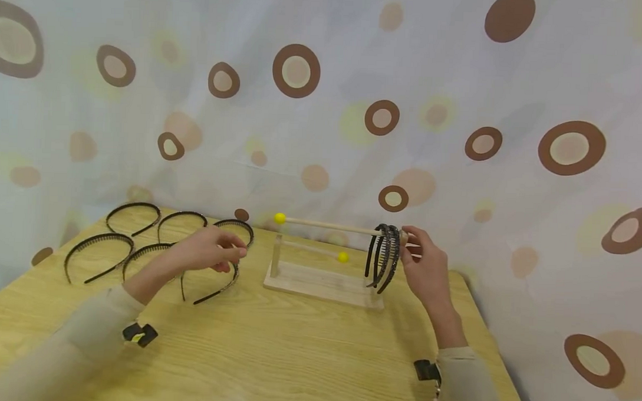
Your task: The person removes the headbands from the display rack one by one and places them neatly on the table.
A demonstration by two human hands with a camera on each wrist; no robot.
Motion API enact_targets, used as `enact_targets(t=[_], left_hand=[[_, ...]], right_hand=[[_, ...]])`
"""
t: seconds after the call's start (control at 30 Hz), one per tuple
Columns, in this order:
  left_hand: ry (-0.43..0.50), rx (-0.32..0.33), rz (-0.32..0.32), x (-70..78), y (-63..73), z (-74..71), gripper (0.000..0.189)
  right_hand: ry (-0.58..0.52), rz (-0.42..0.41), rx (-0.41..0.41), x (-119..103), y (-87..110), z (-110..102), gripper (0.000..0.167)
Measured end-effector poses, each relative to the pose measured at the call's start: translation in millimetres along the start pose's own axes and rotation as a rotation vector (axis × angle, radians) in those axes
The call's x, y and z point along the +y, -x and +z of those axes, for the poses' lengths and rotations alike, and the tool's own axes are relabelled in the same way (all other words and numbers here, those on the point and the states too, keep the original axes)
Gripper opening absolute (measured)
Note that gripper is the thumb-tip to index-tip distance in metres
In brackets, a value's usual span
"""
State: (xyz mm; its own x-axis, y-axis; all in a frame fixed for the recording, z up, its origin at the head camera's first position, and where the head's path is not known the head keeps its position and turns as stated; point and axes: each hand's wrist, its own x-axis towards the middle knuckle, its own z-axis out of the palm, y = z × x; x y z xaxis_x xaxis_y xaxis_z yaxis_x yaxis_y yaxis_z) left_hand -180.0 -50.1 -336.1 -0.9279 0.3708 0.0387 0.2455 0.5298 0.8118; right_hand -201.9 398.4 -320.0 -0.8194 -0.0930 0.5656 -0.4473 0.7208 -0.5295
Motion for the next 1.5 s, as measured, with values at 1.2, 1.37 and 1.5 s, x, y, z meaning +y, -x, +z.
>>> enact_targets(t=[1.2,1.37,1.5], left_hand=[[0.159,0.218,0.247,111.2,-91.3,215.3,0.026],[0.154,0.239,0.245,109.5,-94.5,219.0,0.015],[0.147,0.246,0.261,108.8,-97.0,221.6,0.011]], right_hand=[[-0.039,-0.012,-0.014,-0.9,-2.6,0.4,0.042],[-0.034,-0.012,-0.014,-0.8,-1.6,-1.0,0.042],[-0.025,-0.014,-0.005,1.6,-1.2,-2.6,0.041]])
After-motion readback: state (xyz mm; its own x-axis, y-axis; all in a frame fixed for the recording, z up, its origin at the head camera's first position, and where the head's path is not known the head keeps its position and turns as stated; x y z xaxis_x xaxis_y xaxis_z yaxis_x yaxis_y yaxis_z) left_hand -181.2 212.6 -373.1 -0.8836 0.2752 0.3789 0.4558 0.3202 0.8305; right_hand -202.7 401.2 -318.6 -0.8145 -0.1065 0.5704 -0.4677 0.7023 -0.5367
